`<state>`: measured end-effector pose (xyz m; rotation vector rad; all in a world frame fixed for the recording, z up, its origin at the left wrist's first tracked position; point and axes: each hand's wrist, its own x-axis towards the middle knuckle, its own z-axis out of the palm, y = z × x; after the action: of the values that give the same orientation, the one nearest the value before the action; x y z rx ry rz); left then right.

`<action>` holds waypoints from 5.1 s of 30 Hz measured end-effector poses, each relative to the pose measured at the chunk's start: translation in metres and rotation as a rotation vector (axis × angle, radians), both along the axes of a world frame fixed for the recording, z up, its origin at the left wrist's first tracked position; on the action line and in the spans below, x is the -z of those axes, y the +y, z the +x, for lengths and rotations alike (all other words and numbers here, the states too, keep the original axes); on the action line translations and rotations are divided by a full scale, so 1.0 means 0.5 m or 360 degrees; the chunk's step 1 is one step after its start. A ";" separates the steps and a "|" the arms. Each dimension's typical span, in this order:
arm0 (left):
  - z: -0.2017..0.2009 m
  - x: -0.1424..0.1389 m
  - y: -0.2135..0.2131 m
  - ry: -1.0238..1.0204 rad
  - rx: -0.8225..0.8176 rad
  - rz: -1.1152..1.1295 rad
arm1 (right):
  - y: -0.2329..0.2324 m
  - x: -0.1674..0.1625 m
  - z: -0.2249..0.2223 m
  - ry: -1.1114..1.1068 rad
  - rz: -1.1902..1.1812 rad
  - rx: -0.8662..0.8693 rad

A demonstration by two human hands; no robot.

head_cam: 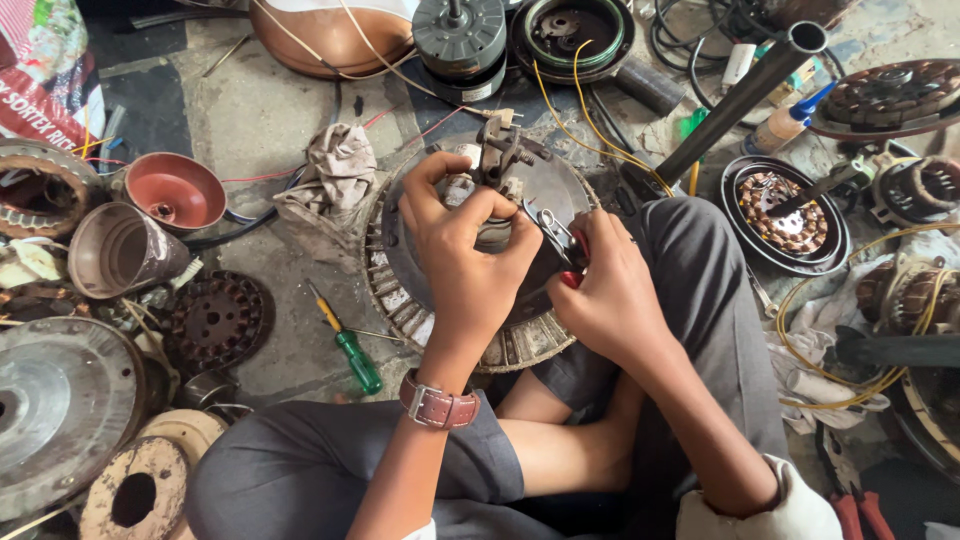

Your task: The person sits cross-legged on the floor repairing a ceiling fan motor. They handle the motor's copper windings and yellow wires, use a screwdriver on the motor housing, and use pliers to work on the wiring and components.

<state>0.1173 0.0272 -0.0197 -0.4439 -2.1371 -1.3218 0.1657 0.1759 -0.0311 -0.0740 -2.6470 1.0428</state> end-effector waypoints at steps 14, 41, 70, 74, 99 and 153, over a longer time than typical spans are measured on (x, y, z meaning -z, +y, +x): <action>-0.006 -0.004 0.008 0.0085 0.0141 -0.0015 | 0.008 0.091 0.008 -0.0064 -0.0344 0.0164; -0.002 0.002 -0.040 -0.0042 0.0285 0.0011 | 0.148 0.022 0.088 -0.0119 0.0520 0.0041; -0.006 -0.002 -0.036 0.0022 0.0248 -0.0031 | 0.150 -0.120 -0.081 0.0410 0.0310 -0.0790; -0.005 -0.009 -0.044 0.0000 0.0282 -0.0054 | 0.098 -0.078 -0.106 0.0659 0.0253 -0.1015; -0.016 -0.014 -0.050 -0.0096 0.0310 -0.0064 | 0.093 -0.083 -0.126 0.0436 -0.0068 -0.1027; -0.032 0.020 -0.037 -0.0103 0.0251 0.0175 | 0.026 0.033 -0.059 0.0785 0.0024 -0.0667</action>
<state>0.1011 0.0084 -0.0299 -0.5405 -2.1048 -1.5525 0.1364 0.1889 -0.0475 0.6781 -2.2553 0.9968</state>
